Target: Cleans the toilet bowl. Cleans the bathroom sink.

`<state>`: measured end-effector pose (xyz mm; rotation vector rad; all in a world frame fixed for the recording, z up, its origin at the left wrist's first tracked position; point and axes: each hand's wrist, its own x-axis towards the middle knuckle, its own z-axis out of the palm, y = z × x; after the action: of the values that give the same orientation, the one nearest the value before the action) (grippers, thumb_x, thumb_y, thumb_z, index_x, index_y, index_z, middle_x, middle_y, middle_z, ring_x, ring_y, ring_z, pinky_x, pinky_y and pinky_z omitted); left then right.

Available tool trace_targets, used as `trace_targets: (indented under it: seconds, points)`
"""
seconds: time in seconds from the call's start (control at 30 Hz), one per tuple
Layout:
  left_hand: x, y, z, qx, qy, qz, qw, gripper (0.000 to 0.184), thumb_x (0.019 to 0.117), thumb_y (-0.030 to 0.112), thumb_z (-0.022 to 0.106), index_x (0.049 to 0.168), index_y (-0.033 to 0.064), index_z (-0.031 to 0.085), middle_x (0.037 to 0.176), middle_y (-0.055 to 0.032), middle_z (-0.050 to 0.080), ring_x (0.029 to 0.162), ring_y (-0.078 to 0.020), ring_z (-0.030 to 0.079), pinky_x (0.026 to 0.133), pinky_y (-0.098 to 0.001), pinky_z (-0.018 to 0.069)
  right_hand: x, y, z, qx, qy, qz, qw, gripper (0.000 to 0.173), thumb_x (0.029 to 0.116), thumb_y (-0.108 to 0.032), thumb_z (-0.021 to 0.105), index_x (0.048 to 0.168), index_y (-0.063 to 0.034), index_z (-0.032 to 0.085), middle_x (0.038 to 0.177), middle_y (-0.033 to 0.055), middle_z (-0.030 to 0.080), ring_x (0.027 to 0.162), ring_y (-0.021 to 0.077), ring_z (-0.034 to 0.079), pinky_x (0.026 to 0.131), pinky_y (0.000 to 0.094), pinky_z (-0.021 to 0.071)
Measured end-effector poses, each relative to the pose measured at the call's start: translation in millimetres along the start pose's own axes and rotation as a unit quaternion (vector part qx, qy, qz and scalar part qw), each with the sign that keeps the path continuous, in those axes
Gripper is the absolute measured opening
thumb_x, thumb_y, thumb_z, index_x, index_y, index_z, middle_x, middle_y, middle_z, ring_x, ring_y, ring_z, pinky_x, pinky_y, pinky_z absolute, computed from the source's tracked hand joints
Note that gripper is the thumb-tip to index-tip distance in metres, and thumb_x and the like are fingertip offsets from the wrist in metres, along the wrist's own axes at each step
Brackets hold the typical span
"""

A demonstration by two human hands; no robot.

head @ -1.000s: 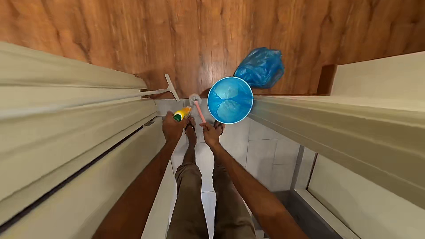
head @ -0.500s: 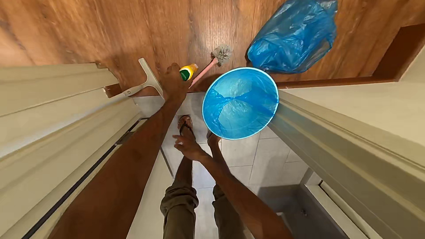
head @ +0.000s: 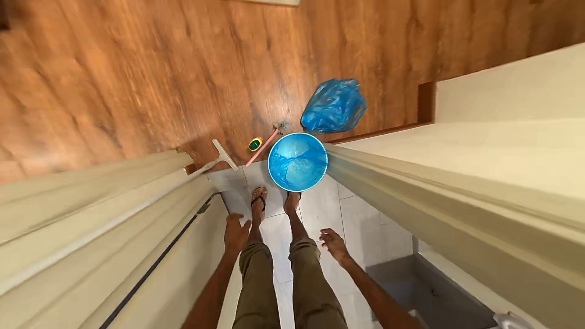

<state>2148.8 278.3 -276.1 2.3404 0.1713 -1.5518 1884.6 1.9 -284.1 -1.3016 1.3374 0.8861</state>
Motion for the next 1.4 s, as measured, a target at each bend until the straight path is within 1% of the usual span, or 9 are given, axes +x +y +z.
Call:
trace_targets:
  seconds: [0.13, 0.23, 0.43, 0.63, 0.77, 0.87, 1.03, 1.2, 1.4]
  points:
    - [-66.3, -37.7, 4.7, -0.001, -0.004, -0.008, 1.0, 0.045, 0.1, 0.028, 0.066, 0.13, -0.0056, 0.062, 0.136, -0.0314, 0.057, 0.127, -0.0435, 0.057, 0.107, -0.058, 0.0459, -87.6, 37.4, -15.2, 0.065, 0.062, 0.003, 0.996, 0.035, 0.1098, -0.023, 0.046, 0.136, -0.0037, 0.058, 0.116, 0.0174, 0.07, 0.093, 0.0275, 0.07, 0.079, 0.0466, 0.0569]
    - [-122.9, -49.6, -1.3, 0.06, -0.062, 0.011, 0.996, 0.044, 0.1018, 0.032, 0.063, 0.128, -0.0033, 0.064, 0.127, -0.0274, 0.064, 0.122, -0.0409, 0.061, 0.105, -0.0586, 0.0466, -164.3, 87.8, 5.1, 0.117, 0.069, 0.001, 0.991, 0.037, 0.11, -0.026, 0.044, 0.137, -0.0036, 0.057, 0.116, 0.0175, 0.07, 0.093, 0.028, 0.071, 0.08, 0.0475, 0.0577]
    - [-167.3, -6.7, -26.4, 0.207, -0.056, 0.122, 0.969, 0.039, 0.1035, 0.029, 0.06, 0.126, -0.0026, 0.064, 0.121, -0.0248, 0.067, 0.115, -0.0389, 0.065, 0.101, -0.0583, 0.0492, -228.2, 166.4, 20.4, 0.04, -0.004, -0.092, 0.995, 0.042, 0.1072, -0.032, 0.051, 0.14, -0.0062, 0.057, 0.125, 0.0197, 0.068, 0.112, 0.0341, 0.068, 0.1, 0.0546, 0.0522]
    - [-217.8, 73.3, 4.7, 0.308, 0.016, 0.239, 0.921, 0.039, 0.1042, 0.026, 0.058, 0.127, -0.0047, 0.063, 0.121, -0.0278, 0.066, 0.113, -0.0415, 0.064, 0.099, -0.0607, 0.0495, -254.8, 289.7, 14.3, 0.241, 0.158, -0.11, 0.951, 0.042, 0.1066, -0.031, 0.05, 0.141, -0.0072, 0.057, 0.121, 0.018, 0.07, 0.111, 0.0318, 0.069, 0.1, 0.0526, 0.0532]
    - [-261.2, 122.7, 113.3, 0.321, -0.006, 0.268, 0.908, 0.041, 0.1062, 0.022, 0.054, 0.134, -0.007, 0.055, 0.126, -0.0309, 0.061, 0.11, -0.041, 0.064, 0.094, -0.0579, 0.0523, -278.1, 420.8, 15.7, 0.341, 0.195, -0.071, 0.917, 0.04, 0.1067, -0.028, 0.049, 0.139, -0.0062, 0.057, 0.12, 0.0189, 0.069, 0.107, 0.0335, 0.069, 0.098, 0.0538, 0.0533]
    - [-284.3, 134.9, 224.9, 0.439, -0.05, 0.293, 0.848, 0.04, 0.1057, 0.025, 0.055, 0.13, -0.0063, 0.06, 0.12, -0.0296, 0.065, 0.107, -0.0405, 0.066, 0.093, -0.0581, 0.053, -295.1, 535.1, 61.1, 0.405, 0.213, 0.027, 0.889, 0.041, 0.1074, -0.031, 0.048, 0.14, -0.0073, 0.057, 0.124, 0.0195, 0.069, 0.112, 0.0345, 0.068, 0.1, 0.0552, 0.0523]
    - [-397.1, 135.3, 446.4, 0.478, -0.212, 0.405, 0.75, 0.033, 0.105, 0.019, 0.057, 0.128, -0.0047, 0.062, 0.122, -0.0245, 0.067, 0.107, -0.0346, 0.068, 0.095, -0.0527, 0.0546, -347.3, 678.7, 130.9, 0.504, 0.223, 0.205, 0.809, 0.042, 0.106, -0.033, 0.049, 0.135, -0.0052, 0.062, 0.127, 0.0236, 0.067, 0.118, 0.0407, 0.065, 0.101, 0.0611, 0.0497]
    - [-472.6, 118.6, 622.9, 0.512, -0.336, 0.504, 0.609, 0.027, 0.1043, 0.018, 0.058, 0.122, 0.0009, 0.068, 0.117, -0.0153, 0.071, 0.106, -0.0248, 0.07, 0.098, -0.0454, 0.0557, -374.2, 736.5, 167.1, 0.623, 0.263, 0.208, 0.707, 0.037, 0.107, -0.029, 0.051, 0.132, -0.0044, 0.062, 0.118, 0.0198, 0.07, 0.102, 0.0349, 0.071, 0.092, 0.055, 0.0556]
    - [-546.6, 107.6, 798.7, 0.58, -0.414, 0.59, 0.379, 0.03, 0.1061, 0.021, 0.05, 0.123, 0.0065, 0.071, 0.115, -0.0111, 0.072, 0.102, -0.0226, 0.071, 0.096, -0.0441, 0.0559, -404.1, 745.0, 192.2, 0.711, 0.287, 0.217, 0.604, 0.035, 0.1072, -0.023, 0.053, 0.135, -0.0039, 0.06, 0.117, 0.0197, 0.07, 0.101, 0.0334, 0.071, 0.09, 0.0531, 0.0562]
